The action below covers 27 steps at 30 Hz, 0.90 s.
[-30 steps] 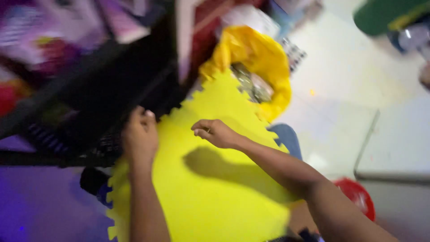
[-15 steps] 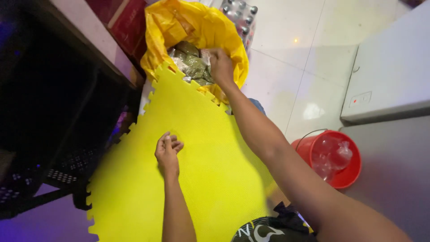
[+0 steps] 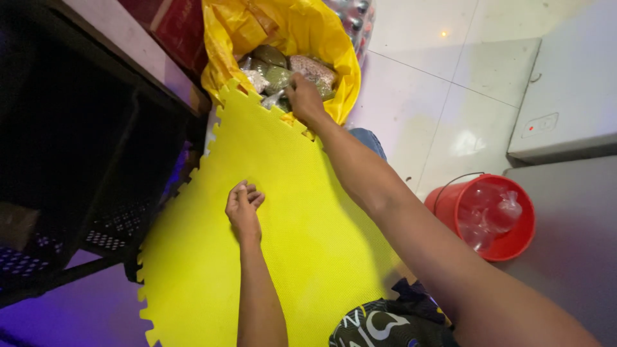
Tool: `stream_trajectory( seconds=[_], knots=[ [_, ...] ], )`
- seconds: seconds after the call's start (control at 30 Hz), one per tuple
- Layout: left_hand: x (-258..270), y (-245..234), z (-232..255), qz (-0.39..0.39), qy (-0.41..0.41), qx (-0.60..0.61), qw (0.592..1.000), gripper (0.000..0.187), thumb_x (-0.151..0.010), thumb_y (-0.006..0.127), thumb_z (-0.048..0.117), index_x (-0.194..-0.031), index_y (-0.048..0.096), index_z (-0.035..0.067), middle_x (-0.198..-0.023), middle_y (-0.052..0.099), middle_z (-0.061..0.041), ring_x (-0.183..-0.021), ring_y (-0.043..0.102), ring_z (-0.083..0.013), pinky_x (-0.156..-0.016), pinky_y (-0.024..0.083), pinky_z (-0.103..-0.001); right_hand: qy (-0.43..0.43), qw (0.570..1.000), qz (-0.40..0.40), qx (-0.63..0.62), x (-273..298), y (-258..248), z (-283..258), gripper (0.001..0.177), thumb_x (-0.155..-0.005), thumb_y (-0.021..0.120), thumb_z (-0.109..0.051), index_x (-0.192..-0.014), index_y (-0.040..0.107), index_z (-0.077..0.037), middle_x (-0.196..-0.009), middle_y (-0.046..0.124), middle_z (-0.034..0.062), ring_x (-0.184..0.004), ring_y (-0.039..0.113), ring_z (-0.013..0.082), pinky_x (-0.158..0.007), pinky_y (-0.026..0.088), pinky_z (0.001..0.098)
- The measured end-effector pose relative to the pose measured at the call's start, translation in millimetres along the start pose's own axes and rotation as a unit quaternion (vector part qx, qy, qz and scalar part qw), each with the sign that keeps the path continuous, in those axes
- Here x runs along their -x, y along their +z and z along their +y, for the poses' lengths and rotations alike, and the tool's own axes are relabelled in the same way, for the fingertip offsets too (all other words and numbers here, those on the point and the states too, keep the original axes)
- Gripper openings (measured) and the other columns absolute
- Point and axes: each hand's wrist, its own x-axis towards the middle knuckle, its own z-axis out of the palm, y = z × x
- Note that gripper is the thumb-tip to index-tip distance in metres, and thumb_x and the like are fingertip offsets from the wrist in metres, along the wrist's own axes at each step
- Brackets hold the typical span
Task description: Stocking a display shelf with various items including packaged snacks, boxed goods, a wall clock, and bags of grains.
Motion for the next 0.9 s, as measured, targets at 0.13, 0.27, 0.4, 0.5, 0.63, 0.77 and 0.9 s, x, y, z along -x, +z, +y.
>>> stream_trajectory(
  seconds=[0.13,0.27,0.4,0.5,0.63,0.77,0.9],
  knots=[
    [16,12,47,0.003,-0.017,-0.028,0.999,0.035,-0.107,0.050,0.022,-0.129,0.060,-0.003,-0.111,0.066,-0.013,-0.085,0.064,-0.0169,-0.077,0.061,-0.032,0.025,0.998,0.046,-0.038,-3,-19,-28,0.023,-0.099,0.066,-0.025,-0.104,0.063,-0.002,-0.099,0.069,0.0231,-0.096,0.065,0.0423,-0.086,0.050,0.0504],
    [28,13,94,0.000,-0.045,-0.084,0.995,0.036,-0.105,0.051,0.025,-0.131,0.062,0.003,-0.116,0.069,-0.010,-0.087,0.065,-0.0168,-0.075,0.059,-0.033,-0.270,0.945,0.173,-0.058,14,-42,-71,0.019,-0.096,0.070,-0.021,-0.094,0.060,-0.005,-0.096,0.064,0.0157,-0.087,0.061,0.0308,-0.078,0.050,0.0422],
    [43,-3,114,-0.021,0.072,-0.042,0.996,0.039,-0.102,0.055,0.028,-0.135,0.055,0.007,-0.121,0.067,-0.007,-0.099,0.069,-0.0165,-0.080,0.061,-0.034,-0.102,0.963,-0.148,-0.199,54,-21,-100,0.032,-0.106,0.059,-0.026,-0.089,0.061,0.001,-0.080,0.053,0.0057,-0.075,0.048,0.0148,-0.068,0.043,0.0341],
    [50,-18,92,-0.017,0.085,-0.082,0.993,0.042,-0.103,0.062,0.035,-0.130,0.058,0.004,-0.115,0.065,-0.013,-0.093,0.066,-0.0212,-0.080,0.057,-0.038,0.049,0.899,-0.375,-0.220,138,3,-123,0.038,-0.102,0.057,-0.034,-0.091,0.065,0.001,-0.076,0.057,0.0073,-0.066,0.052,0.0185,-0.060,0.045,0.0352],
    [52,-32,50,0.044,0.013,-0.180,0.983,0.048,-0.100,0.063,0.045,-0.122,0.068,0.003,-0.104,0.071,-0.016,-0.087,0.068,-0.0238,-0.078,0.056,-0.039,0.089,0.909,-0.370,-0.171,189,47,-107,0.049,-0.103,0.049,-0.051,-0.100,0.068,-0.005,-0.084,0.066,0.0055,-0.072,0.058,0.0146,-0.063,0.051,0.0332],
    [53,-44,33,0.082,0.012,-0.259,0.962,0.047,-0.102,0.056,0.048,-0.123,0.067,0.007,-0.105,0.073,-0.013,-0.091,0.071,-0.0259,-0.078,0.054,-0.040,-0.043,0.920,-0.380,-0.088,216,59,-105,0.051,-0.104,0.054,-0.052,-0.108,0.067,-0.003,-0.094,0.071,0.0104,-0.086,0.067,0.0176,-0.079,0.053,0.0348],
    [25,-44,16,0.124,0.126,-0.150,0.973,0.042,-0.110,0.050,0.042,-0.116,0.066,0.003,-0.099,0.070,-0.020,-0.091,0.065,-0.0316,-0.079,0.052,-0.042,-0.040,0.938,-0.335,-0.078,211,57,-134,0.042,-0.101,0.059,-0.045,-0.108,0.063,-0.003,-0.086,0.069,0.0095,-0.077,0.066,0.0163,-0.070,0.054,0.0347]
  ],
)
